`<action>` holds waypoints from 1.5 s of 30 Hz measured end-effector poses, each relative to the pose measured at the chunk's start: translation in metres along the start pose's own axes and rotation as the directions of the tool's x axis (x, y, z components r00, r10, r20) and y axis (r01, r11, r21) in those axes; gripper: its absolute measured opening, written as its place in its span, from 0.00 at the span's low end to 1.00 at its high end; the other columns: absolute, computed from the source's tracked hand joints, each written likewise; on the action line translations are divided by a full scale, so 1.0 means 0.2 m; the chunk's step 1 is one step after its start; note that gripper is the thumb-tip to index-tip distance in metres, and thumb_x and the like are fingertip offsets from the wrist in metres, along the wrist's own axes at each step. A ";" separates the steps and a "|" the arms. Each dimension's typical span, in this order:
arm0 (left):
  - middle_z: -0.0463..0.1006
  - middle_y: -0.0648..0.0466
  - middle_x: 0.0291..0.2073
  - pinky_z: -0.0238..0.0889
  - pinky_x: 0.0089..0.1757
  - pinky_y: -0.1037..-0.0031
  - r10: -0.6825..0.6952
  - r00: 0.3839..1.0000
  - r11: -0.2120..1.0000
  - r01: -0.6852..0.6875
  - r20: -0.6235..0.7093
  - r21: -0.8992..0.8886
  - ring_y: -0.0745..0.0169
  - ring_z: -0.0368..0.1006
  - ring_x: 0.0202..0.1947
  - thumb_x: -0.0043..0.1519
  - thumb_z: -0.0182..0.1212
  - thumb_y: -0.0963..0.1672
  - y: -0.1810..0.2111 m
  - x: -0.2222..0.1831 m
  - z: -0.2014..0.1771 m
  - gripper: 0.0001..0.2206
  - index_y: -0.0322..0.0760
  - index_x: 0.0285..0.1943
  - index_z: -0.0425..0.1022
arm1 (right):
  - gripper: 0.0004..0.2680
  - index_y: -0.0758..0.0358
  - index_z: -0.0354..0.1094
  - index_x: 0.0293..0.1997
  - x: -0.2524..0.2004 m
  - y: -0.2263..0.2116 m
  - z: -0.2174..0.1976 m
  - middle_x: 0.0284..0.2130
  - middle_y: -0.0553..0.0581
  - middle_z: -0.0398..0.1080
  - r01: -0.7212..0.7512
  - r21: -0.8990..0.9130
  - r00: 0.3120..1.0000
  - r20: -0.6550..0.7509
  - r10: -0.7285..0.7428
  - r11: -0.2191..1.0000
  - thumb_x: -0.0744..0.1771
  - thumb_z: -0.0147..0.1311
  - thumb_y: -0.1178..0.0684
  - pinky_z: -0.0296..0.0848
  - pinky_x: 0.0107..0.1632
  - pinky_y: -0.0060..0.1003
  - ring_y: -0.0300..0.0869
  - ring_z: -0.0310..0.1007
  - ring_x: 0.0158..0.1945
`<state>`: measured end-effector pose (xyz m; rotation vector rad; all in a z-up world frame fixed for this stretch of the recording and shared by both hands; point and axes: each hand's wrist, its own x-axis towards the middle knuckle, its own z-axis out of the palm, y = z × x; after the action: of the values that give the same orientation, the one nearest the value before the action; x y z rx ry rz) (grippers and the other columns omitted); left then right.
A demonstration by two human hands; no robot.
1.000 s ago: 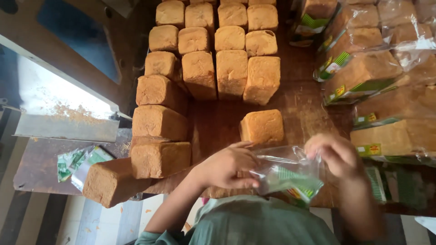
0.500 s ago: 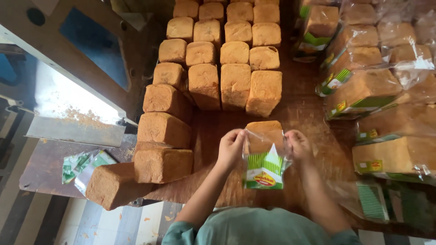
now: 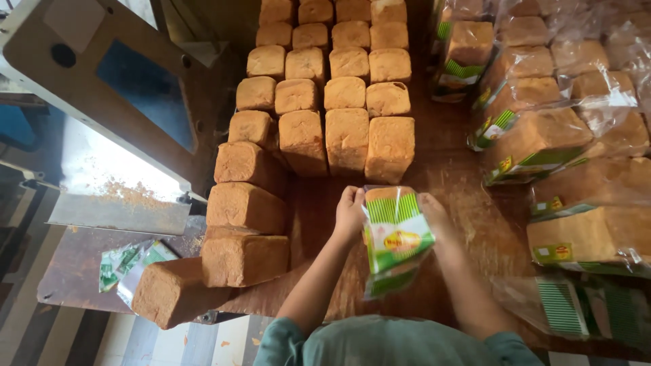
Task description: The recorder is packing whole loaves of baked bread into individual plastic bags on a wooden production table.
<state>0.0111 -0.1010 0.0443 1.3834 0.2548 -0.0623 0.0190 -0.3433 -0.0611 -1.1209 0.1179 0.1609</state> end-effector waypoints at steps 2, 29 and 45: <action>0.71 0.56 0.27 0.61 0.30 0.74 -0.014 1.000 1.000 0.014 -0.009 -0.021 0.71 0.64 0.28 0.71 0.52 0.46 -0.20 0.09 -0.02 0.12 0.32 0.41 0.71 | 0.08 0.62 0.66 0.48 -0.06 -0.07 0.15 0.37 0.50 0.72 -0.046 -0.007 0.998 -0.050 0.046 0.999 0.72 0.48 0.50 0.73 0.41 0.31 0.35 0.72 0.37; 0.78 0.50 0.47 0.59 0.52 0.47 0.194 0.944 0.173 -0.300 0.266 0.938 0.46 0.68 0.53 0.57 0.57 0.43 -0.46 -0.09 -0.32 0.15 0.51 0.52 0.82 | 0.15 0.58 0.65 0.59 -0.01 0.57 -0.12 0.47 0.53 0.75 -0.069 0.209 0.991 -0.098 0.091 0.976 0.69 0.49 0.43 0.73 0.47 0.44 0.44 0.74 0.47; 0.75 0.51 0.37 0.59 0.47 0.56 0.124 0.904 0.023 -0.415 0.410 0.909 0.49 0.69 0.44 0.55 0.58 0.45 -0.45 -1.04 -0.54 0.08 0.41 0.39 0.79 | 0.14 0.55 0.77 0.44 -0.86 0.08 0.20 0.39 0.59 0.75 0.590 -0.798 0.759 0.601 0.251 0.124 0.57 0.62 0.47 0.67 0.41 0.50 0.55 0.70 0.45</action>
<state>-0.2230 -0.0337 -0.0161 2.8521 -0.4081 -0.0656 -0.1530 -0.3132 -0.0277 -2.4158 -0.9544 0.4189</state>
